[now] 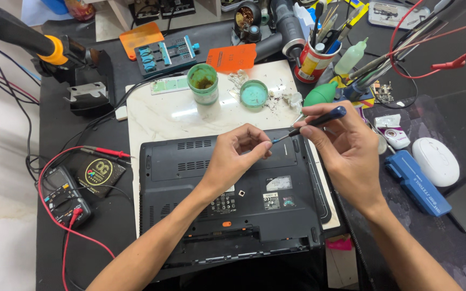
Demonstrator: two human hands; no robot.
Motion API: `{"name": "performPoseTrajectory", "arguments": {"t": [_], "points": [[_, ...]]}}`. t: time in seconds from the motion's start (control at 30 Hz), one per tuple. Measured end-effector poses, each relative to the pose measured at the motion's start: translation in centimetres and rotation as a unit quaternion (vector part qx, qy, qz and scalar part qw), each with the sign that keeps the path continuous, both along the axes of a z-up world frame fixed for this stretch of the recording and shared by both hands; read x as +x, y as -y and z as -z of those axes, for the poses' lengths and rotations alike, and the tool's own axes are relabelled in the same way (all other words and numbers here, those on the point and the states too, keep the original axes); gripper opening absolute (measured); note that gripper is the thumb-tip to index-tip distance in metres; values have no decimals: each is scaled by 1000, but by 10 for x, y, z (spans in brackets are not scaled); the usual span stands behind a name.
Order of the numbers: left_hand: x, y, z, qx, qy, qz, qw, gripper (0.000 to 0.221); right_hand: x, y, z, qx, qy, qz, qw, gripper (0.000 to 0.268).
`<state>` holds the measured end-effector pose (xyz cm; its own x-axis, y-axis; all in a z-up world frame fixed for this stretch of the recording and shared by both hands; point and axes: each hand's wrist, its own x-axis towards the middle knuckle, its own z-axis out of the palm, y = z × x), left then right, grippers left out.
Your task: The person secures a plastic cover onto a laptop using a screwdriver, inserts a battery pack, closes the device, and places another laptop onto a work mat.
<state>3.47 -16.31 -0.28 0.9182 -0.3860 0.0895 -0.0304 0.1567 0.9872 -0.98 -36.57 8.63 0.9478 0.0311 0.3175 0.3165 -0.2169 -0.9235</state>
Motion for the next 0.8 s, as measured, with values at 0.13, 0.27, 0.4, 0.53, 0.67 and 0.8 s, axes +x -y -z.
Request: {"name": "performPoseTrajectory", "arguments": {"t": [0.13, 0.27, 0.4, 0.53, 0.67, 0.8], "points": [[3, 1, 2, -62, -4, -2, 998, 10, 1, 4, 0, 13, 28, 0, 1000, 24], [2, -1, 0, -33, 26, -32, 999, 10, 1, 13, -6, 4, 64, 20, 998, 25], [-1, 1, -1, -12, 41, -27, 999, 11, 0, 21, -12, 56, 90, 58, 993, 24], [-1, 2, -1, -19, 28, -11, 999, 11, -2, 26, -8, 64, 101, 52, 991, 18], [0, 3, 0, -15, 20, -9, 1000, 11, 3, 28, -2, 86, 98, 44, 990, 18], [2, 3, 4, -18, 20, -19, 999, 13, 2, 31, -2, 95, 101, 47, 989, 18]]}}
